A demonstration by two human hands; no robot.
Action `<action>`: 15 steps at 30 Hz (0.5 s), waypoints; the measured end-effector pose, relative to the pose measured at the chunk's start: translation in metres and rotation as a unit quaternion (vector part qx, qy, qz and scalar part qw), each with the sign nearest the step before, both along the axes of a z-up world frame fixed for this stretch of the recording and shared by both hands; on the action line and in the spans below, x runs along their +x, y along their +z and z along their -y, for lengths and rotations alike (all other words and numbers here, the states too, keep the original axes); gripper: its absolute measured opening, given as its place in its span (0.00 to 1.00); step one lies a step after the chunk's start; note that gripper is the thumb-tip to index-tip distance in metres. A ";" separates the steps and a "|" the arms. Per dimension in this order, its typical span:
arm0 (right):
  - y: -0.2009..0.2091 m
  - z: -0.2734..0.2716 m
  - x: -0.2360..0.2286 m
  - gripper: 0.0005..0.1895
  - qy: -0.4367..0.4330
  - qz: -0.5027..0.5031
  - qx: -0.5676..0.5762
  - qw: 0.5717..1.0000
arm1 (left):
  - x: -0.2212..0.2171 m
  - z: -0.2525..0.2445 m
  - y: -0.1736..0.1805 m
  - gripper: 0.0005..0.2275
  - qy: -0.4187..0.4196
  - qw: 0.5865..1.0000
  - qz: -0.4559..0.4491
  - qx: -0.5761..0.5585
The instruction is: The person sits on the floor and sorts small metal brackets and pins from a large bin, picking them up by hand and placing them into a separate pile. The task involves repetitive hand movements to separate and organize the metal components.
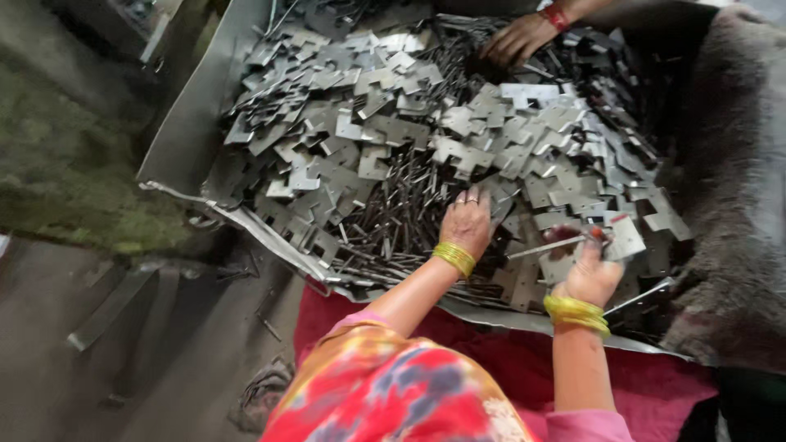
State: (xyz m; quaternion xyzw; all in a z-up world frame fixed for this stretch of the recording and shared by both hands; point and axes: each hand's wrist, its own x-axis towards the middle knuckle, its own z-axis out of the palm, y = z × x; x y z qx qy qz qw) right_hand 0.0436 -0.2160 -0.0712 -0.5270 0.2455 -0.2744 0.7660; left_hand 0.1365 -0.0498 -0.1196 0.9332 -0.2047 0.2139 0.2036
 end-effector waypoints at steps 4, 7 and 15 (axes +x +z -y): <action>-0.021 0.011 -0.008 0.08 0.069 -0.028 0.315 0.946 | 0.018 0.011 -0.030 0.04 -0.017 0.996 0.044 0.081; -0.059 -0.015 -0.006 0.15 0.162 -0.057 0.319 0.932 | 0.020 -0.026 -0.030 0.05 0.004 0.988 -0.052 0.143; -0.072 -0.126 0.004 0.17 0.272 -0.050 0.348 0.896 | -0.051 -0.144 0.018 0.08 0.053 0.768 -0.298 -0.565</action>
